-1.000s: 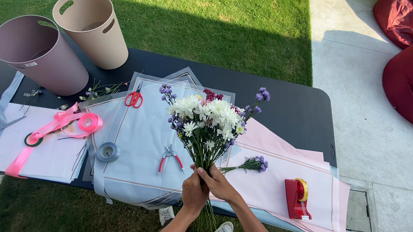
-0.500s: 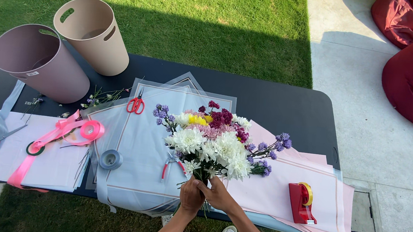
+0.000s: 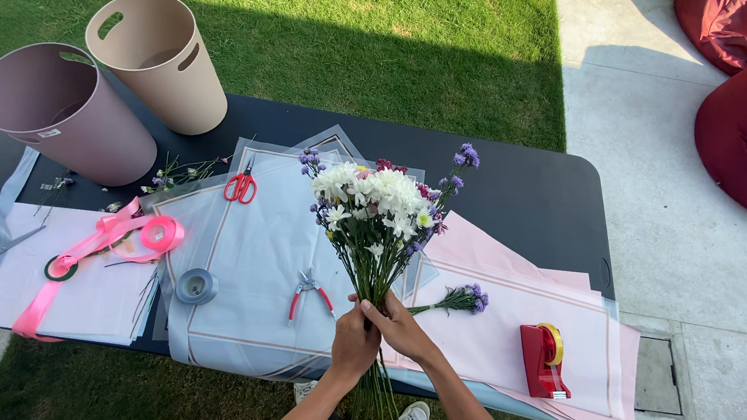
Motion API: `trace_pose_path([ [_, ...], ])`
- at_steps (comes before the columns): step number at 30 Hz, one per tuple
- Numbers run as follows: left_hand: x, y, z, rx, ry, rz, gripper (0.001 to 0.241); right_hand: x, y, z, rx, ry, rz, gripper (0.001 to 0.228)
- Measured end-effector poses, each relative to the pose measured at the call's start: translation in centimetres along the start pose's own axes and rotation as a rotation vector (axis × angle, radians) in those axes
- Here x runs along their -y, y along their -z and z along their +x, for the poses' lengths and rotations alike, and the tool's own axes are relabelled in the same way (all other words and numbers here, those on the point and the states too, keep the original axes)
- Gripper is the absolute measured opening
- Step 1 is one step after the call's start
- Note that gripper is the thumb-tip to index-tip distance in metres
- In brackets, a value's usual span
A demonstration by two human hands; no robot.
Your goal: The person assembles a floral bouquet by hand-gathering various flower stems, trimming some stems using shears, and securing the bunch together with tape from a dispenser.
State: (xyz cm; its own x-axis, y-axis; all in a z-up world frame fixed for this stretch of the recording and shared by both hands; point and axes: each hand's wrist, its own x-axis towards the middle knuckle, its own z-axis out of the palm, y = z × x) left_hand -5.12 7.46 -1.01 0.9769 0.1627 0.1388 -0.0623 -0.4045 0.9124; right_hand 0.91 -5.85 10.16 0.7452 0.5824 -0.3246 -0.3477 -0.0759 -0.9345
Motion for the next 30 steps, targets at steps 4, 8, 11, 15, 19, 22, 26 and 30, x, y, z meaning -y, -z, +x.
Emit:
trace_pose_path([
  [4, -2.8, 1.8, 1.7, 0.072, 0.139, -0.189, 0.044, -3.4, 3.3, -0.6, -0.051, -0.244, 0.124, 0.114],
  [8, -5.2, 3.4, 3.5, 0.161, 0.376, -0.408, 0.043, -3.2, 4.0, -3.2, 0.021, -0.181, 0.198, 0.051],
  [11, -5.5, 3.2, 4.1, 0.216, 0.423, -0.526, 0.035, -3.9, 3.8, -4.4, 0.010, -0.060, 0.032, 0.052],
  [15, -5.3, 2.8, 3.9, 0.285, 0.366, -0.575, 0.035, -8.0, 3.8, -4.5, -0.148, 0.127, -0.101, 0.049],
  [19, -5.8, 2.7, 3.5, 0.298, 0.365, -0.591, 0.032, -3.9, 3.9, -5.2, -0.089, 0.017, -0.091, 0.039],
  [22, -6.0, 2.2, 3.2, 0.350, 0.325, -0.682, 0.030, -4.2, 5.5, -4.1, -0.128, -0.016, 0.196, 0.061],
  [26, -5.6, 1.7, 2.0, 0.420, 0.581, -0.933, 0.026, -3.8, 6.5, -3.0, 0.024, -0.118, 0.368, 0.046],
  [30, -4.3, 1.7, 1.1, 0.606, 0.670, -1.046, 0.031, 2.8, 4.2, -3.8, 0.274, -0.017, 0.443, 0.062],
])
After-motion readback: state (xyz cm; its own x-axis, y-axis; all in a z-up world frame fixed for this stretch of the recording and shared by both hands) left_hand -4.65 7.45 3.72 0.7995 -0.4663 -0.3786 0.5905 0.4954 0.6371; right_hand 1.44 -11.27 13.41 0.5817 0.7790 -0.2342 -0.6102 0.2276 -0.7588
